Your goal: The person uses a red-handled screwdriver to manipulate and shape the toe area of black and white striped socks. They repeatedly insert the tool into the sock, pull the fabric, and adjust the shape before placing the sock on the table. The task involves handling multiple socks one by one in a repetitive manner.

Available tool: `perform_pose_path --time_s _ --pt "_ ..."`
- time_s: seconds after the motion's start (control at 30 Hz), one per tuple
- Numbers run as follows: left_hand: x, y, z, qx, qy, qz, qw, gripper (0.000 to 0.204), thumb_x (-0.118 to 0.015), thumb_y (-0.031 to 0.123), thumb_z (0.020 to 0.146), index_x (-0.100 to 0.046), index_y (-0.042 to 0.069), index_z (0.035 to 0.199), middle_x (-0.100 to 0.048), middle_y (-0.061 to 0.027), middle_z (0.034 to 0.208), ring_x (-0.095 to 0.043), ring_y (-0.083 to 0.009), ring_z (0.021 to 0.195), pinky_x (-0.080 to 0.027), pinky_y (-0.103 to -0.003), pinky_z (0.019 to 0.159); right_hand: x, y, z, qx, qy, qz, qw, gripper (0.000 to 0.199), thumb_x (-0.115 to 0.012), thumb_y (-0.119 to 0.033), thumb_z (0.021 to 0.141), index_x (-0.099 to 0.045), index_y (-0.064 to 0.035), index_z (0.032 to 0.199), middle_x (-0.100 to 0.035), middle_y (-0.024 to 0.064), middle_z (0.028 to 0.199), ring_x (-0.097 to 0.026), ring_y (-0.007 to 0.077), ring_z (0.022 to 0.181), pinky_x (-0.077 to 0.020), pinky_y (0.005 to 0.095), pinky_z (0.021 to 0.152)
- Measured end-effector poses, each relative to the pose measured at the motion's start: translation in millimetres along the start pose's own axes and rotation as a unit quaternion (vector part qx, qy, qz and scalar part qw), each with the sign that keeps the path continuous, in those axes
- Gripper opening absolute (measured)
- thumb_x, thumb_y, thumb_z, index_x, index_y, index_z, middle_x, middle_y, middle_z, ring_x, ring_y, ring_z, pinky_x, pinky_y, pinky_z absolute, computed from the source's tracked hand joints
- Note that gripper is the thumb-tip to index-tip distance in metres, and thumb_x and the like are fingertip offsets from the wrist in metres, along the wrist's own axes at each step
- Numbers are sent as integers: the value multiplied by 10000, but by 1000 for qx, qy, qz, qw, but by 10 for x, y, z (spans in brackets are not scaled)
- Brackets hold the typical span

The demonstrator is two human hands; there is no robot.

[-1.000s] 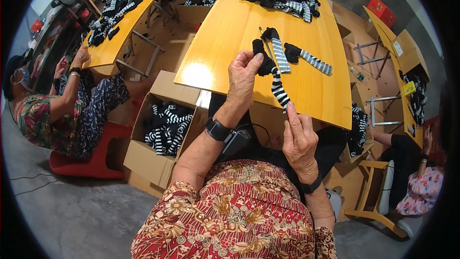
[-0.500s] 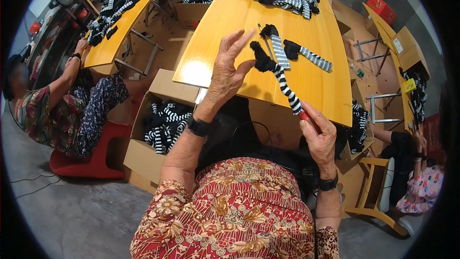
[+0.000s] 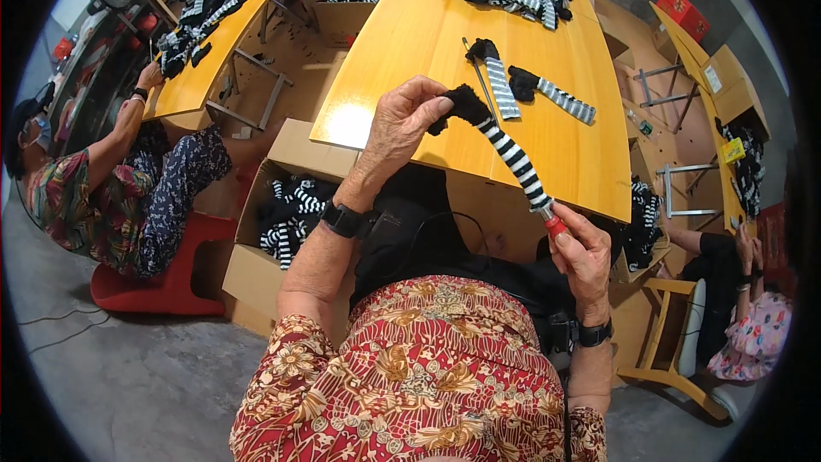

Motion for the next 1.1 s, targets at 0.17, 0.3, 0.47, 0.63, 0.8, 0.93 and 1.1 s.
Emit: perform_pose_path --time_s 0.17,0.3,0.47,0.63,0.8,0.93,1.1 --pt "-157 162 -50 48 0 -74 996 210 -675 146 909 -629 18 1070 -671 -6 851 -611 -67 734 -495 -196 660 -18 116 30 7 2 48 999 389 -623 -121 884 -597 17 1246 -593 40 741 -440 51 500 -312 187 440" --pt "-115 134 -3 22 -7 -80 997 204 -697 152 892 -642 37 1052 -673 -7 848 -612 -68 722 -493 -193 654 -23 151 10 26 -8 68 997 399 -635 -141 884 -595 20 1247 -606 53 751 -452 59 499 -320 184 436" --pt "-191 188 -25 58 -25 -124 990 160 -690 141 894 -656 56 1026 -664 16 819 -594 -43 709 -480 -187 652 -73 215 9 47 -8 146 988 395 -630 -126 892 -590 16 1259 -634 91 815 -504 72 544 -356 177 444" --pt "-340 176 -60 55 -12 -134 989 130 -677 142 903 -672 65 1008 -659 30 801 -580 -33 700 -461 -183 642 -246 268 15 25 18 231 972 372 -605 -67 900 -586 13 1263 -644 129 926 -551 92 642 -400 180 454" --pt "-272 215 -84 66 29 -118 990 136 -658 139 916 -674 54 1019 -669 14 835 -573 -46 711 -455 -196 656 -217 198 84 20 -2 176 984 368 -599 -85 907 -584 22 1259 -632 113 877 -523 82 607 -390 180 457" --pt "-202 161 -49 50 72 -143 986 142 -651 132 919 -665 28 1015 -676 -17 900 -569 -70 747 -456 -208 697 -174 202 47 -15 -18 169 985 373 -599 -98 910 -576 30 1260 -627 108 847 -510 79 583 -387 181 458" --pt "-178 78 -64 44 92 -126 987 130 -675 126 901 -670 38 996 -677 2 883 -564 -62 738 -453 -205 693 -290 210 7 -15 16 202 979 380 -613 -97 910 -569 36 1263 -631 114 865 -509 73 584 -391 172 464"
Point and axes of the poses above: each hand's wrist, its own z-axis towards the middle knuckle, its own x-axis out of the back of the hand, y = z × x, the point moved 1 cm from there along z, towards the middle knuckle
